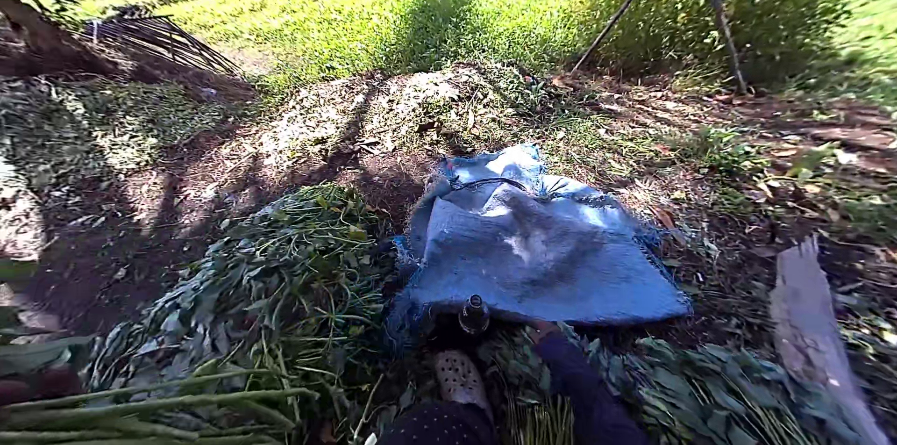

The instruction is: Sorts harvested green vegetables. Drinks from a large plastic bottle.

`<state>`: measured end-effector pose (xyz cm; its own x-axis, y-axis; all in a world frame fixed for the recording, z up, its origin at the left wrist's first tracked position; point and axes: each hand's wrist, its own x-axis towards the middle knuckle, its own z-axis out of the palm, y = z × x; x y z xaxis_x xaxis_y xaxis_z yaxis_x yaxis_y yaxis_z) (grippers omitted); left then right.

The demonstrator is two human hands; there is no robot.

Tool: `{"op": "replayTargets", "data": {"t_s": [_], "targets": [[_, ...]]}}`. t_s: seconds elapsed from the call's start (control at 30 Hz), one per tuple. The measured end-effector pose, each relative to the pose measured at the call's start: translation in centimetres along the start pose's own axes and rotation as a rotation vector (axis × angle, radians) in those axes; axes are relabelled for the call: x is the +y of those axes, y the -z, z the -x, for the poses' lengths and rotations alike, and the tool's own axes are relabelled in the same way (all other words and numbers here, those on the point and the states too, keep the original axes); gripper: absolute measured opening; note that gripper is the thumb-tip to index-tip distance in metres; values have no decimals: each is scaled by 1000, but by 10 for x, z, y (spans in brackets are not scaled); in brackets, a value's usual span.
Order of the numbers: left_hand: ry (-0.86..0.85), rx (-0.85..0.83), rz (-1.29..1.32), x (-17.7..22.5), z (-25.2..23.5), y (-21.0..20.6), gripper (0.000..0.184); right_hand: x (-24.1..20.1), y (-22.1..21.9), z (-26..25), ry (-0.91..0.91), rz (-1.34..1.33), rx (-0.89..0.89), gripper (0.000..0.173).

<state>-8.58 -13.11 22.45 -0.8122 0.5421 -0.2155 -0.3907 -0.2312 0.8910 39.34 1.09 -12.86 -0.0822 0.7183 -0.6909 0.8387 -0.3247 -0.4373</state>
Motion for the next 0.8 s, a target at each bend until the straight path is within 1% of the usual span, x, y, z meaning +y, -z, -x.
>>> {"op": "replayTargets", "data": {"t_s": [0.03,0.07,0.1,0.13,0.17,0.2,0.23,0.27,0.33,0.4,0.43,0.47,0.5,0.53,0.57,0.6,0.63,0.7,0.73,0.77,0.8], "targets": [[8,-31,10,4,-3,13,40,-3,10,2,31,-68,99,44],[-1,-104,15,4,-10,34,40,-13,21,11,103,-152,222,43],[-14,-194,-39,2,-13,51,39,-33,30,29,226,-241,342,41],[-45,-211,-107,-4,-10,57,36,-59,37,51,397,-327,425,41],[-64,-176,-133,-12,-4,55,35,-87,39,72,603,-413,476,43],[-67,-116,-111,-22,6,47,32,-117,37,93,792,-475,463,49],[-69,-87,-95,-34,12,41,28,-148,33,114,947,-499,392,56],[-58,-72,-87,-45,15,35,28,-178,27,135,1057,-471,285,63],[-19,-40,-59,-64,26,14,25,-232,13,175,1143,-302,17,82],[-7,-58,-44,-77,33,-5,22,-274,-3,204,1137,-143,-218,107],[-17,-84,-40,-80,32,-12,22,-287,-14,213,1117,-116,-277,112],[-19,-126,-29,-81,29,-19,24,-295,-23,219,1099,-138,-282,109],[-17,-175,-8,-80,27,-27,27,-297,-28,223,1082,-207,-253,97],[-22,-209,2,-78,28,-37,29,-296,-31,224,1082,-289,-219,80],[-30,-213,-19,-75,34,-47,27,-293,-32,225,1089,-365,-214,66],[-34,-207,-68,-74,37,-56,26,-289,-30,226,1085,-424,-252,56],[-36,-210,-128,-76,39,-63,22,-286,-24,225,1045,-469,-331,50],[5,-244,-221,-91,33,-71,15,-276,-13,221,871,-580,-494,50],[93,-271,-225,-101,28,-75,18,-271,-7,216,778,-645,-539,47],[231,-298,-242,-109,26,-80,22,-266,1,210,690,-701,-571,44],[385,-354,-268,-117,21,-81,31,-263,12,203,614,-747,-585,36]]}}
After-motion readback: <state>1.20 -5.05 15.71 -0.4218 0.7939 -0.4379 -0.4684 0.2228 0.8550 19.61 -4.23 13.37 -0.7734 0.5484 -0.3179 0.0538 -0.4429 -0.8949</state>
